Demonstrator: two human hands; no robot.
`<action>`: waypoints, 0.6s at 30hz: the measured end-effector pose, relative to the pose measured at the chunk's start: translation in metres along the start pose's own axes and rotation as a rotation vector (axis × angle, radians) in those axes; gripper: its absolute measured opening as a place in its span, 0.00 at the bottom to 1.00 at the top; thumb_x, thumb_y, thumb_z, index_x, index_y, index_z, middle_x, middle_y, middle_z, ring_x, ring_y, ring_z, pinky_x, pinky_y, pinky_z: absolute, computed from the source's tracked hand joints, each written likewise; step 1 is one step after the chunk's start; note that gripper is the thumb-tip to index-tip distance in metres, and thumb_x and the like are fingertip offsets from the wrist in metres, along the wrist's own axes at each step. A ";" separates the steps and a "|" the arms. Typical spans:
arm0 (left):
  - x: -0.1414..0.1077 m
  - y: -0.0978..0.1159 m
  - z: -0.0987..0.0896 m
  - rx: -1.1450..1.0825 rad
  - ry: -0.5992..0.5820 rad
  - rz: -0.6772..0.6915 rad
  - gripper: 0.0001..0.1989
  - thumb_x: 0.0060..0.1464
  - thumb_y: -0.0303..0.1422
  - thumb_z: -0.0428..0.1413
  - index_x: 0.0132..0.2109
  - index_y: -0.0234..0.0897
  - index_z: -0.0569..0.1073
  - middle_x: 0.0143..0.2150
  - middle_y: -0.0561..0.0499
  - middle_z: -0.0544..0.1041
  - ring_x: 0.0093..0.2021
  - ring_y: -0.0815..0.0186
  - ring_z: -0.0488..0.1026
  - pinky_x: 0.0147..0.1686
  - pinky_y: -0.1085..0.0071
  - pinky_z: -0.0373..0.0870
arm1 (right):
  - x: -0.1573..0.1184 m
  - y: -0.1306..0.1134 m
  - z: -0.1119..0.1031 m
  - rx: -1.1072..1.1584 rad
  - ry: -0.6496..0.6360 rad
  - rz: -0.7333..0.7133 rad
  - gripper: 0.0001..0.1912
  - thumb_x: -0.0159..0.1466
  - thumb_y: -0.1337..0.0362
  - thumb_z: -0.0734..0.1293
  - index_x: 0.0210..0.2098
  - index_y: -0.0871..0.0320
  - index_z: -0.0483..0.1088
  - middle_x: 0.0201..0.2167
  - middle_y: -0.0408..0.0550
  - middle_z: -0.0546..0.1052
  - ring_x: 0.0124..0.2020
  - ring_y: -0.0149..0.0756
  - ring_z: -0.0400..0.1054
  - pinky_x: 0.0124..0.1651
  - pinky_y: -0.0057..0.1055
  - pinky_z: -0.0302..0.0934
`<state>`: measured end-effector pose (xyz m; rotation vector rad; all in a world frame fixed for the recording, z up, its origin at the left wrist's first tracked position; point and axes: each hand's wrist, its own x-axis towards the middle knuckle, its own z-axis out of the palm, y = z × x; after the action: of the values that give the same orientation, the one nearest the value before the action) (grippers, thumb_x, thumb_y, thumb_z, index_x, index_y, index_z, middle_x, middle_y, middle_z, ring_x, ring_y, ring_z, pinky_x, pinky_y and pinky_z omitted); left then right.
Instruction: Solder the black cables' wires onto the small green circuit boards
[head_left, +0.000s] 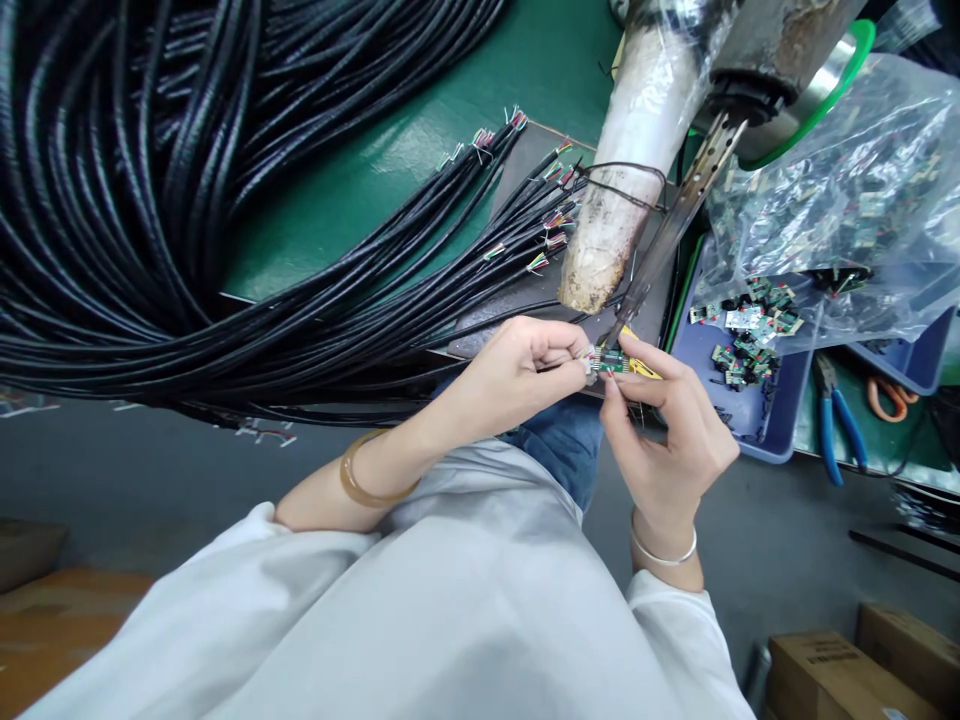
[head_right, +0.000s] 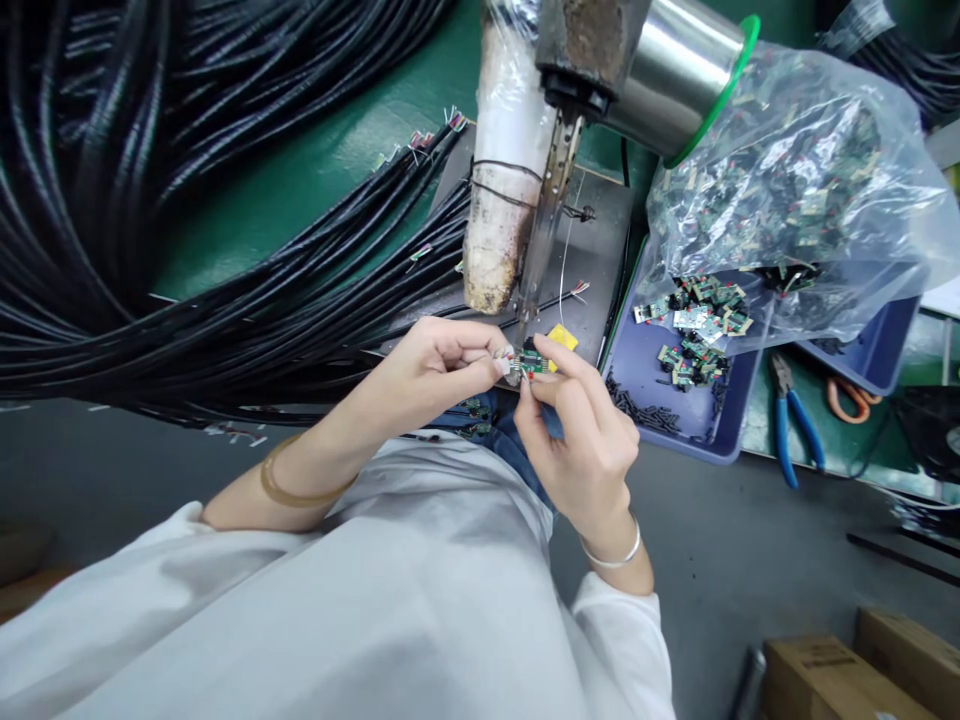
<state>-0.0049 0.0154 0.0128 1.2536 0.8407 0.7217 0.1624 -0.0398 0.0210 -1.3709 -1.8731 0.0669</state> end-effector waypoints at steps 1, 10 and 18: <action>-0.001 0.000 0.001 0.005 -0.008 0.008 0.10 0.57 0.29 0.54 0.28 0.33 0.68 0.21 0.59 0.55 0.22 0.76 0.47 0.22 0.75 0.43 | -0.001 0.001 -0.001 0.001 0.015 0.019 0.09 0.62 0.73 0.71 0.37 0.53 0.69 0.48 0.48 0.83 0.45 0.37 0.80 0.42 0.30 0.76; 0.001 -0.003 0.004 -0.028 0.060 0.003 0.09 0.55 0.28 0.53 0.27 0.34 0.67 0.22 0.58 0.57 0.24 0.74 0.52 0.24 0.74 0.46 | 0.000 0.003 0.001 0.019 0.021 0.012 0.08 0.63 0.72 0.71 0.37 0.54 0.71 0.47 0.48 0.83 0.48 0.39 0.80 0.43 0.32 0.77; 0.004 0.004 0.001 -0.033 0.069 -0.006 0.08 0.54 0.29 0.54 0.27 0.35 0.66 0.23 0.57 0.57 0.24 0.74 0.52 0.25 0.73 0.48 | 0.006 0.002 0.001 0.030 0.060 0.021 0.09 0.61 0.73 0.72 0.36 0.53 0.72 0.47 0.46 0.83 0.44 0.39 0.81 0.41 0.33 0.78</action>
<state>-0.0017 0.0189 0.0165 1.2022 0.8848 0.7745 0.1629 -0.0333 0.0221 -1.3578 -1.8013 0.0636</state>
